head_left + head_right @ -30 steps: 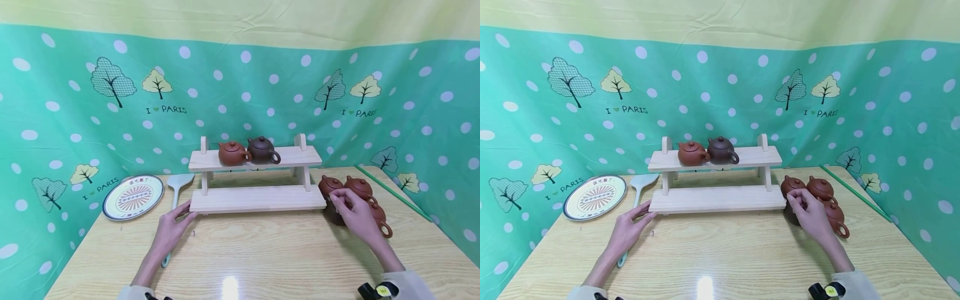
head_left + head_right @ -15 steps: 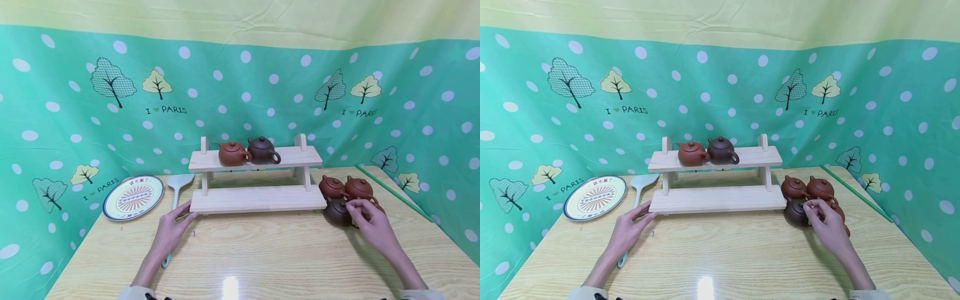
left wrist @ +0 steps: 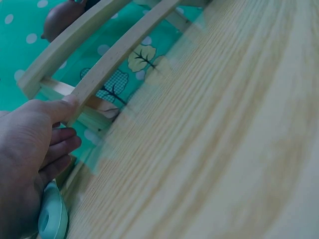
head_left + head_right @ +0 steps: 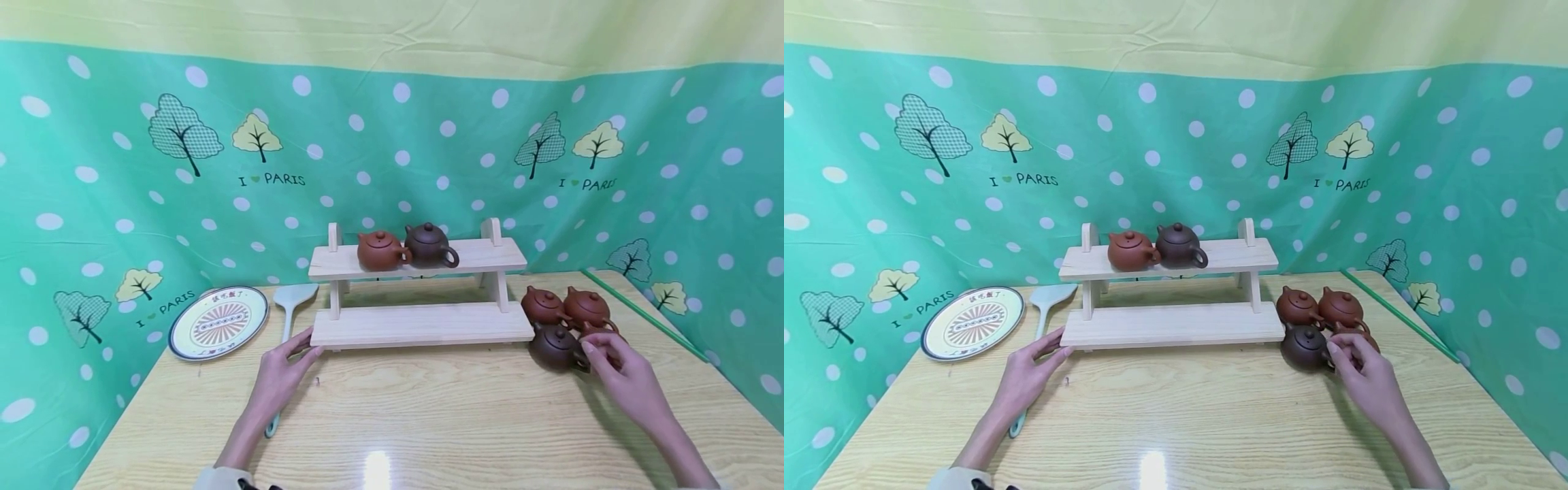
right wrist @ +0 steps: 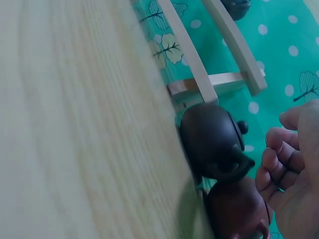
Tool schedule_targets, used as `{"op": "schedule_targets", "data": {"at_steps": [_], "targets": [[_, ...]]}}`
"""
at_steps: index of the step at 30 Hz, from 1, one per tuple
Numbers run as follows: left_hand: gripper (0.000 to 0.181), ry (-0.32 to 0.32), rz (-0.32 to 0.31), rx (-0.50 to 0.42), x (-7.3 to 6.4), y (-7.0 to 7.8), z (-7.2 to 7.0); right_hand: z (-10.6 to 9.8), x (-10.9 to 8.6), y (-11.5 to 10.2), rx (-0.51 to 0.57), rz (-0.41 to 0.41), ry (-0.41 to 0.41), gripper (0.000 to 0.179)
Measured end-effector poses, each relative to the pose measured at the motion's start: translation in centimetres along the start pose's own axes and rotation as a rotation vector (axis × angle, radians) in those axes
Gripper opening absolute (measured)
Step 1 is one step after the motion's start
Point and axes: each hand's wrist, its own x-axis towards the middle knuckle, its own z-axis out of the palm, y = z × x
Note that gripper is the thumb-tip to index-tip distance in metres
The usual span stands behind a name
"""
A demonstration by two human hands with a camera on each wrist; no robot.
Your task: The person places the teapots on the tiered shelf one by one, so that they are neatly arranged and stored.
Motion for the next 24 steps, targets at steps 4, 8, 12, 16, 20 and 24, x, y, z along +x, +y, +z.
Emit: {"op": "schedule_targets", "data": {"at_steps": [4, 8, 12, 16, 20, 24], "targets": [[0.054, 0.003, 0.006, 0.000, 0.0, 0.0, 0.0, -0.3, -0.4, 0.5, -0.022, 0.036, -0.015, 0.023], [0.054, 0.005, 0.007, 0.000, 0.0, 0.1, 0.0, -0.4, -0.6, 0.7, -0.045, 0.070, -0.035, 0.026], [0.054, 0.002, 0.001, 0.001, 0.1, 0.1, 0.0, -0.5, -0.9, 1.0, -0.040, 0.077, -0.042, 0.026], [0.054, 0.001, -0.003, 0.003, 0.1, 0.0, 0.0, -0.4, -1.2, 1.2, -0.022, 0.093, -0.054, 0.026], [0.054, 0.003, -0.003, 0.007, 0.1, -0.1, 0.0, -0.4, -1.4, 1.4, -0.010, 0.111, -0.076, 0.027], [0.054, 0.003, 0.000, 0.000, 0.1, 0.0, 0.0, -0.3, -1.6, 1.6, -0.004, 0.111, -0.089, 0.027]]}}
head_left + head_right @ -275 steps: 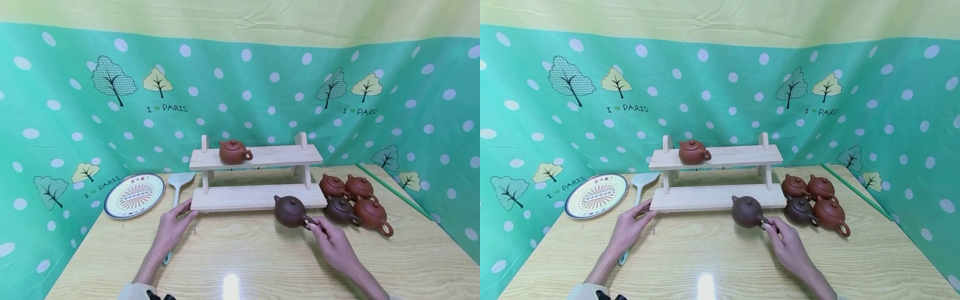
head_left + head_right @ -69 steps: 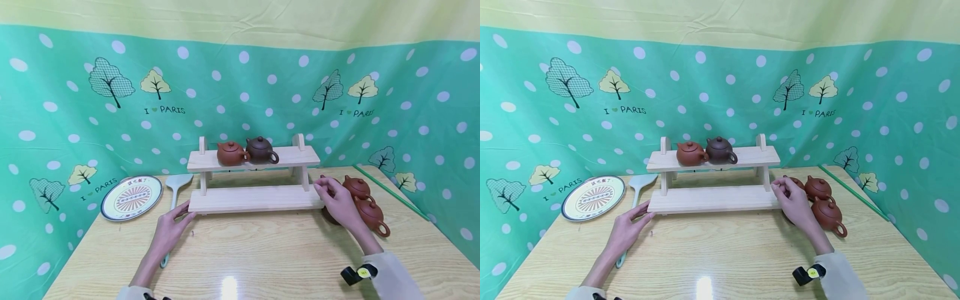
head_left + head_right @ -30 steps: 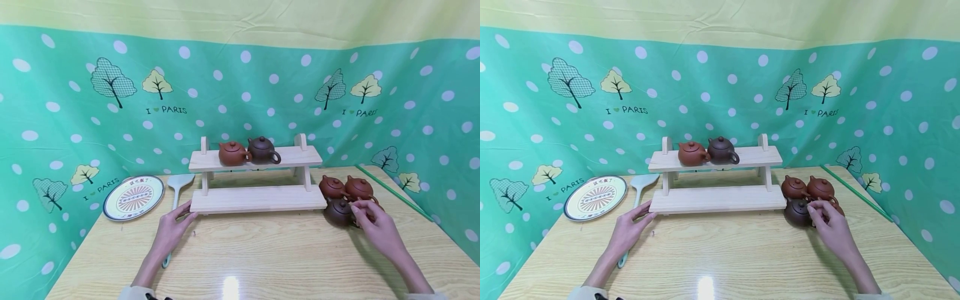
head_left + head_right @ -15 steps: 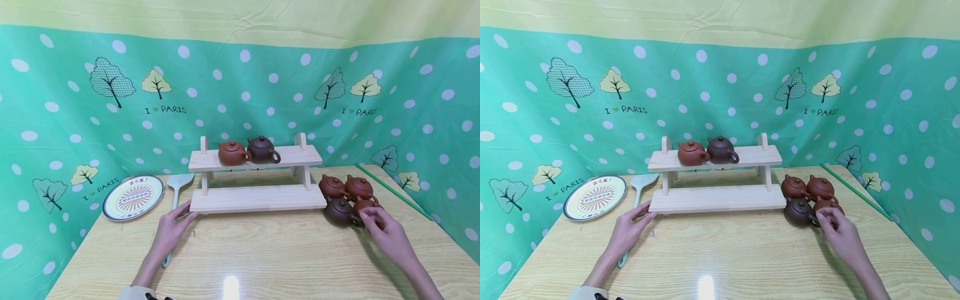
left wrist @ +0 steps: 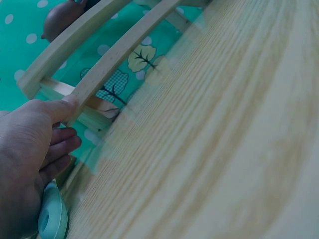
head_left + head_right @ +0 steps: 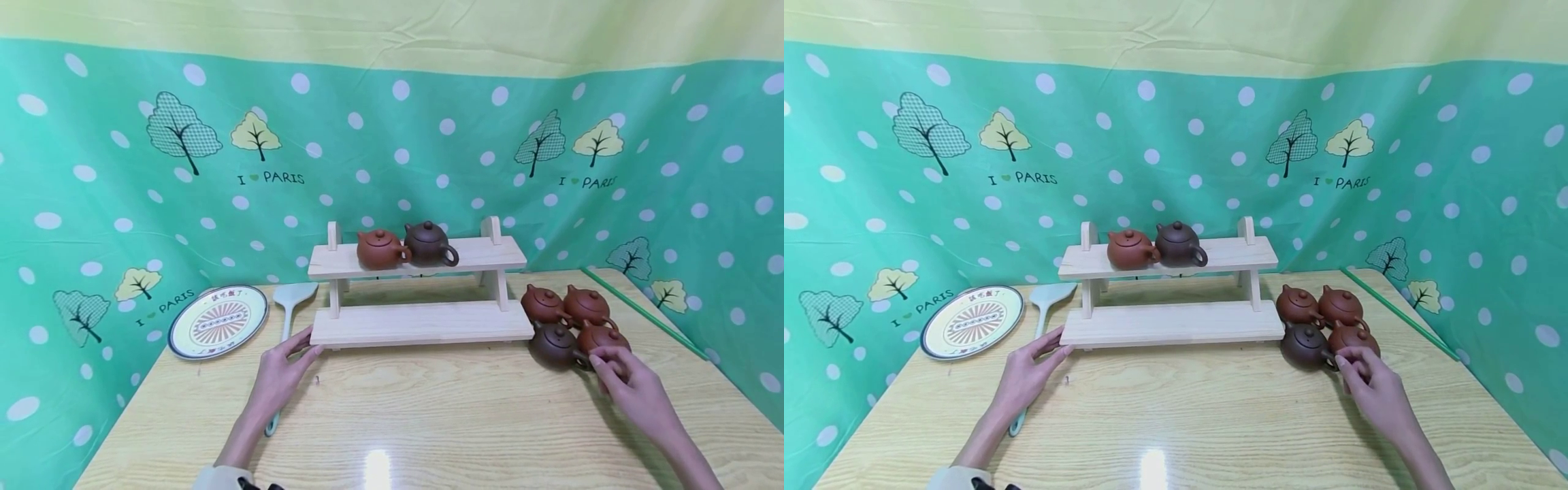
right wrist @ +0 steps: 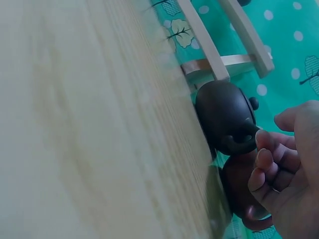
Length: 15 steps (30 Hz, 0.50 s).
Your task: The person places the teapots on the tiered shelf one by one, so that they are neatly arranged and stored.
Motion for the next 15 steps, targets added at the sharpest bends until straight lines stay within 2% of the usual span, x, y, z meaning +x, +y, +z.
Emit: {"op": "schedule_targets", "data": {"at_steps": [8, 15], "targets": [[0.054, -0.001, -0.006, -0.005, -0.04, 0.01, 0.02, 0.42, 0.00, 0.29, 0.017, 0.033, -0.015, 0.029], [0.053, -0.002, 0.002, -0.017, -0.03, 0.07, 0.01, 0.68, 0.09, 0.58, 0.013, 0.020, -0.030, 0.029]]}}
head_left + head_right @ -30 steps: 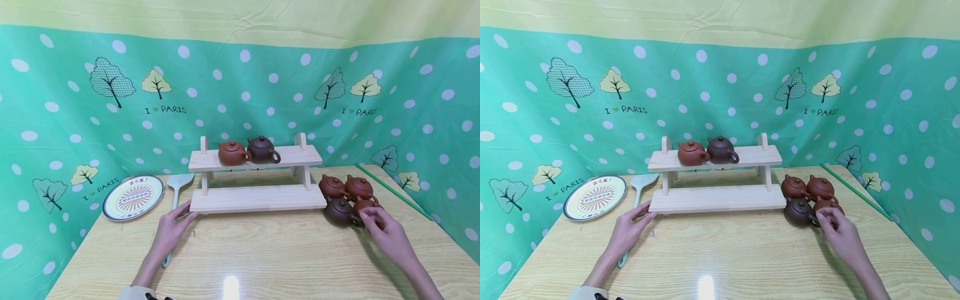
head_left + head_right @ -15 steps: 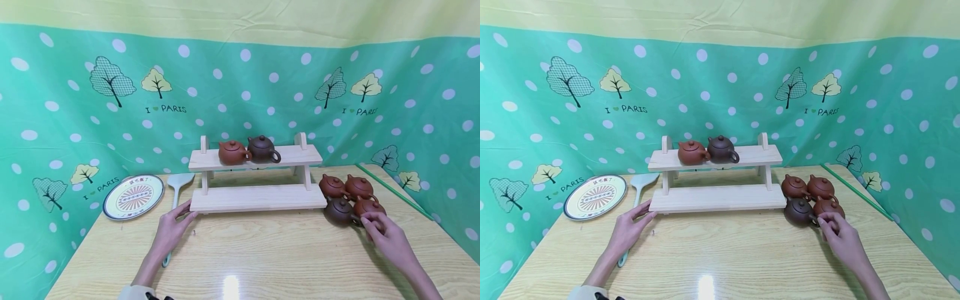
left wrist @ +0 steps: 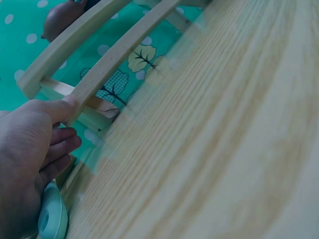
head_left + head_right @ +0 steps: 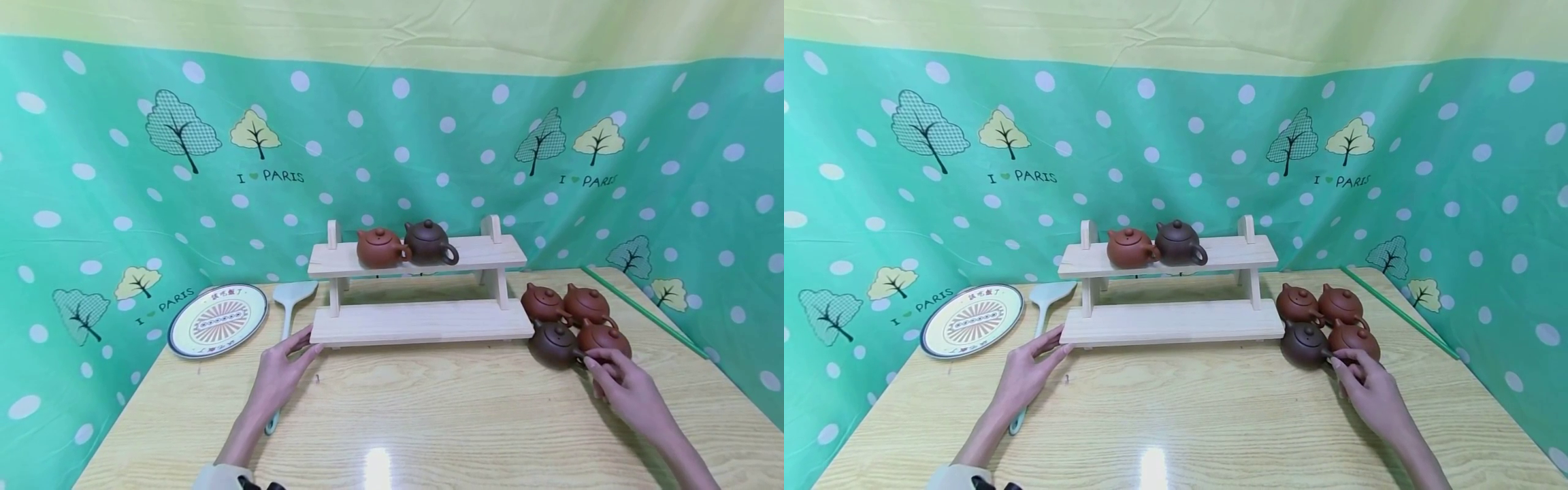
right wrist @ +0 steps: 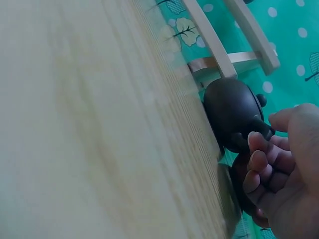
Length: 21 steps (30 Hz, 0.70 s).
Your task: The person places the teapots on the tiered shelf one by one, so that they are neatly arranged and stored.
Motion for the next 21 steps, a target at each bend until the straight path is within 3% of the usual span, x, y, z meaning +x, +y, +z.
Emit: {"op": "schedule_targets", "data": {"at_steps": [7, 21], "targets": [[0.052, 0.003, 0.005, 0.003, 0.0, 0.0, 0.0, 0.2, 0.2, 0.4, -0.015, -0.045, -0.015, 0.025], [0.052, 0.004, 0.012, 0.009, 0.1, 0.0, 0.0, 0.5, 0.6, 1.2, -0.071, -0.113, 0.041, 0.016]]}}
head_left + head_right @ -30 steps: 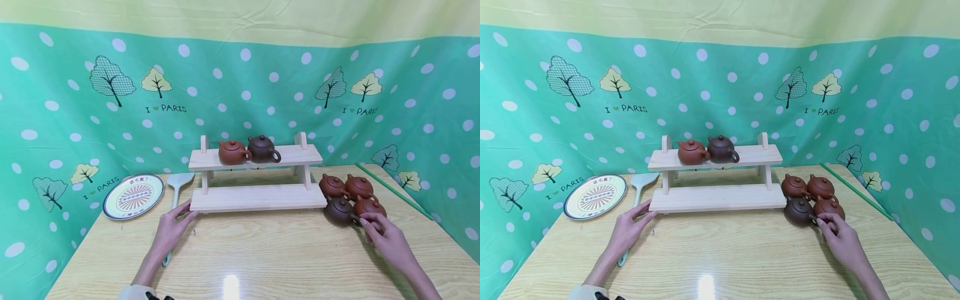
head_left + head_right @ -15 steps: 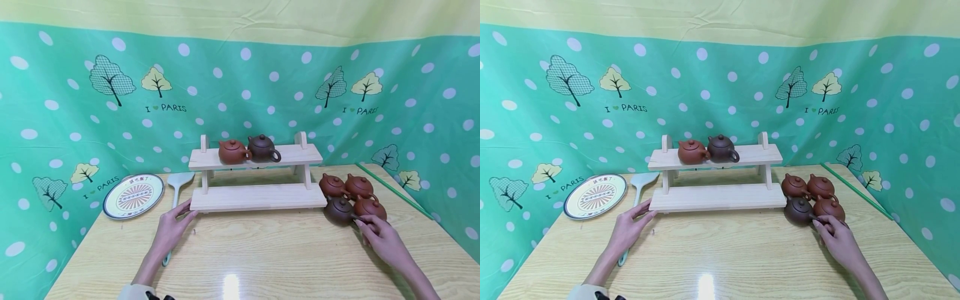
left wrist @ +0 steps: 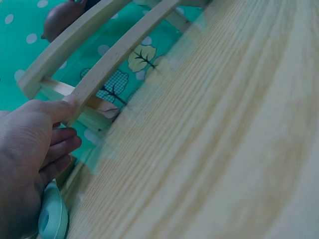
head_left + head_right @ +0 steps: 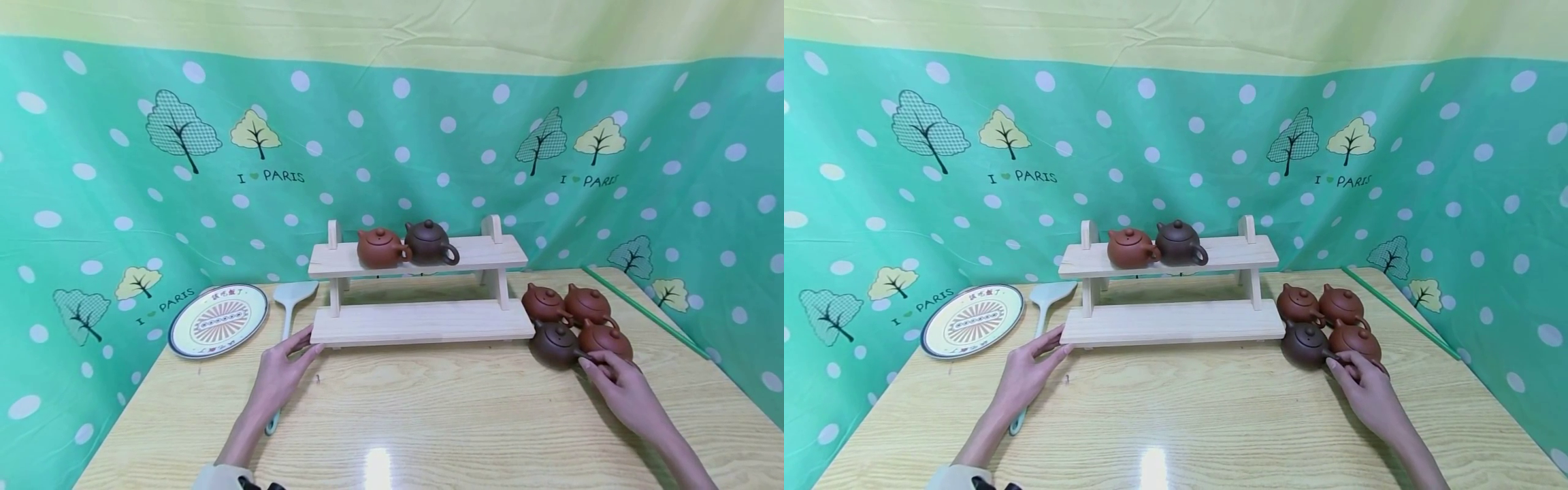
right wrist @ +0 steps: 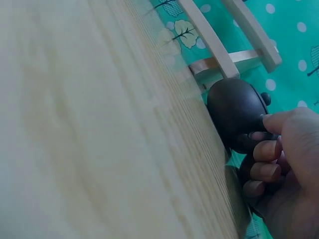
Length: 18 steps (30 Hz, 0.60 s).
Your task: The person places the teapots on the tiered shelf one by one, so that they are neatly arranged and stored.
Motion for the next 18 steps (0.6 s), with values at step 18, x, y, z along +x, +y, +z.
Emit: {"op": "schedule_targets", "data": {"at_steps": [18], "targets": [[0.053, -0.009, -0.018, -0.006, -0.06, 0.10, -0.07, -0.13, 0.31, 0.40, 0.049, 0.016, -0.068, 0.018]]}}
